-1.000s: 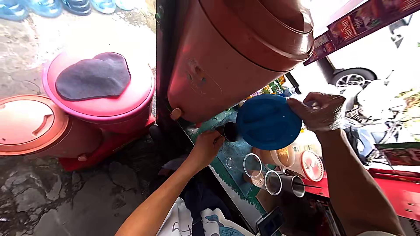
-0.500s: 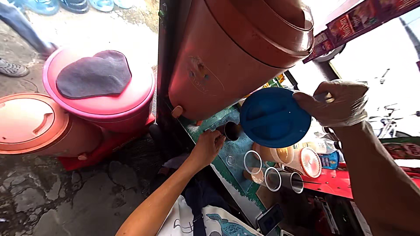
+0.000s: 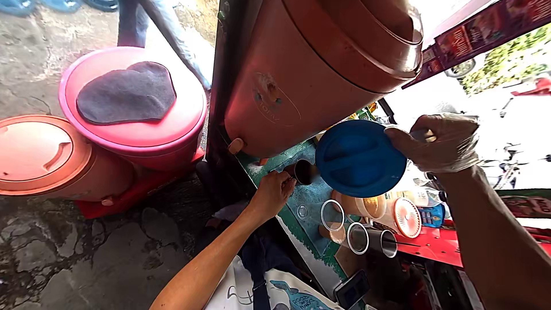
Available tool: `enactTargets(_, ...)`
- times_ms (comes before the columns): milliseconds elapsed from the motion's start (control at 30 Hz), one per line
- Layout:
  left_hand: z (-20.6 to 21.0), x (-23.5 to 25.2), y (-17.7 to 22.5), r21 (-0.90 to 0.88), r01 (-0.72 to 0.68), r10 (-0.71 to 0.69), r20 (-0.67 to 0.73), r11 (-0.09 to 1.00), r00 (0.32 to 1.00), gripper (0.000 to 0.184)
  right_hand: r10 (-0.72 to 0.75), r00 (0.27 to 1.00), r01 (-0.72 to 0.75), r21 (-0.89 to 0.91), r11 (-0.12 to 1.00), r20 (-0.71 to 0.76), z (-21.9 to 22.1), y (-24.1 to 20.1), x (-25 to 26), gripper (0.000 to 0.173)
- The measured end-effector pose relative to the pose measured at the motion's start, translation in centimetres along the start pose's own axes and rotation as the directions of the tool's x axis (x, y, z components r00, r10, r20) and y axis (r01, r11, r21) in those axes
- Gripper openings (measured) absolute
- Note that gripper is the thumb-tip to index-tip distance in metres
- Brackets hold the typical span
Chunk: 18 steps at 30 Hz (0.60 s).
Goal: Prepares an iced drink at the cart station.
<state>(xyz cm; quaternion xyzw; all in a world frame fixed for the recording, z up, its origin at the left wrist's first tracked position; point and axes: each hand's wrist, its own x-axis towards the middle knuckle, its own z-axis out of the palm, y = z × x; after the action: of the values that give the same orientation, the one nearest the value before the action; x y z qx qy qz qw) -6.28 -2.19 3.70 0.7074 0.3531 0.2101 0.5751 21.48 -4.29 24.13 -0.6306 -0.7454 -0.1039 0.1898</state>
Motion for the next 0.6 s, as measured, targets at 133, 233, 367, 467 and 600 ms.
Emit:
enactTargets(133, 0.1, 0.0, -0.2, -0.004, -0.006, 0.006, -0.022, 1.000, 1.000, 0.036, 0.041, 0.999, -0.041, -0.010, 0.999, 0.025, 0.3, 0.5, -0.2, 0.056)
enactTargets(233, 0.1, 0.1, -0.3, -0.009, -0.019, 0.019, -0.035, 1.000, 0.999, 0.036, 0.051, 0.999, -0.051, -0.018, 0.999, 0.016, 0.5, 0.8, -0.4, 0.057)
enactTargets(367, 0.2, 0.2, -0.5, -0.025, -0.020, 0.019, -0.045, 1.000, 0.999, 0.036, 0.063, 0.998, -0.063, 0.012, 0.998, -0.002, 1.0, 1.3, -0.7, 0.055)
enactTargets(467, 0.3, 0.2, -0.5, -0.036, -0.017, 0.015, -0.049, 0.999, 0.999, 0.035, 0.068, 0.998, -0.067, 0.030, 0.997, -0.014, 1.4, 1.6, -0.9, 0.053)
enactTargets(600, 0.3, 0.4, -0.8, -0.040, -0.018, 0.016, -0.059, 0.999, 0.998, 0.035, 0.109, 0.994, -0.108, 0.044, 0.993, -0.023, 2.0, 2.0, -1.4, 0.053)
